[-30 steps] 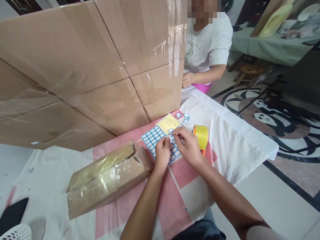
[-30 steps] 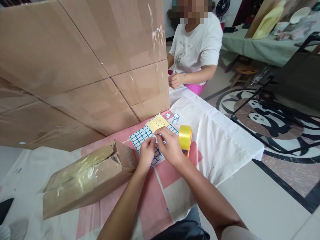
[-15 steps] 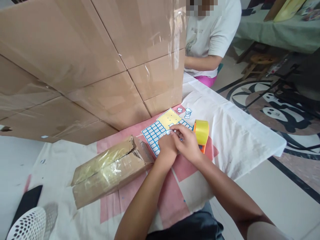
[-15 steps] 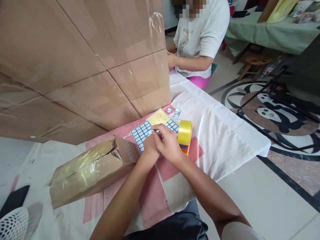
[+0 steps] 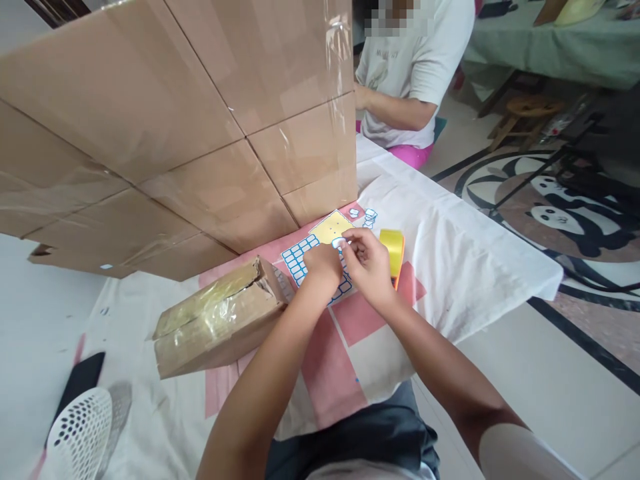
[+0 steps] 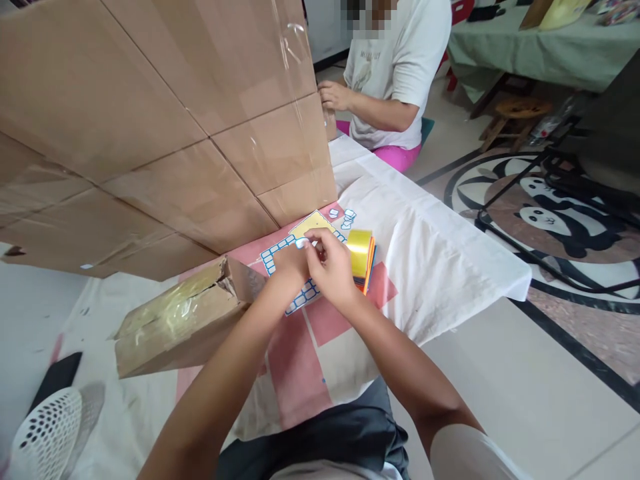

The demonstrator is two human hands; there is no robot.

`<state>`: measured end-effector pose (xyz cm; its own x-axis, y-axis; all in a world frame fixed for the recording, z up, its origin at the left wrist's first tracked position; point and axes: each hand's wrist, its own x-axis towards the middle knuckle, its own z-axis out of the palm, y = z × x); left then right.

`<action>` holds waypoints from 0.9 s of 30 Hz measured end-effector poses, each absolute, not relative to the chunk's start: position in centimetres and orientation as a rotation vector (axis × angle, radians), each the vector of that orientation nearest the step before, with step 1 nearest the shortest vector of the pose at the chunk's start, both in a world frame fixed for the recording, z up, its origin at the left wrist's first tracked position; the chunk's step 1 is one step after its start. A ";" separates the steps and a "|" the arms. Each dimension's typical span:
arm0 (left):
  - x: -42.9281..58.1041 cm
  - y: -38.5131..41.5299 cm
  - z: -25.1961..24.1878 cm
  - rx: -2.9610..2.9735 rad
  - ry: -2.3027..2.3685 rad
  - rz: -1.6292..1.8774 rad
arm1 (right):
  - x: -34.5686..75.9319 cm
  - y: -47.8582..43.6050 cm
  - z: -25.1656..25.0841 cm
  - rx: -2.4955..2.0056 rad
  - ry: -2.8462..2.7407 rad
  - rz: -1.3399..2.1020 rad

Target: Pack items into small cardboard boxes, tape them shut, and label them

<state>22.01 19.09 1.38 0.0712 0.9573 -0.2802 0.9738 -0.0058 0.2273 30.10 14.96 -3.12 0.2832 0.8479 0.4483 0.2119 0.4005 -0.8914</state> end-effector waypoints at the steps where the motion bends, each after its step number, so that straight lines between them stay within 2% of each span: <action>1: 21.6 17.7 2.0 2.025 1.930 -0.073 | 30.1 15.0 -3.1 -1.099 -1.218 0.586; 4: 18.4 12.0 3.6 2.160 1.923 -0.006 | 30.0 15.0 -3.2 -1.078 -1.196 0.658; 6: 14.3 8.9 4.2 2.357 1.963 0.383 | 29.6 15.0 -3.3 -1.067 -1.222 0.721; 8: 9.0 7.6 4.4 2.311 2.319 0.661 | 28.9 14.9 -3.7 -1.039 -1.267 0.770; 10: 3.7 8.1 4.0 2.042 2.626 0.622 | 28.1 14.7 -4.2 -1.010 -1.338 0.805; 15: -4.1 10.0 2.6 2.033 2.376 0.370 | 25.3 13.7 -5.9 -0.929 -1.529 0.989; 19: -4.7 9.2 2.4 2.116 2.354 0.420 | 23.1 12.5 -6.9 -0.869 -1.690 1.090; 27: -3.6 9.0 3.0 2.051 2.405 0.346 | 20.6 12.3 -7.3 -0.892 -1.811 0.980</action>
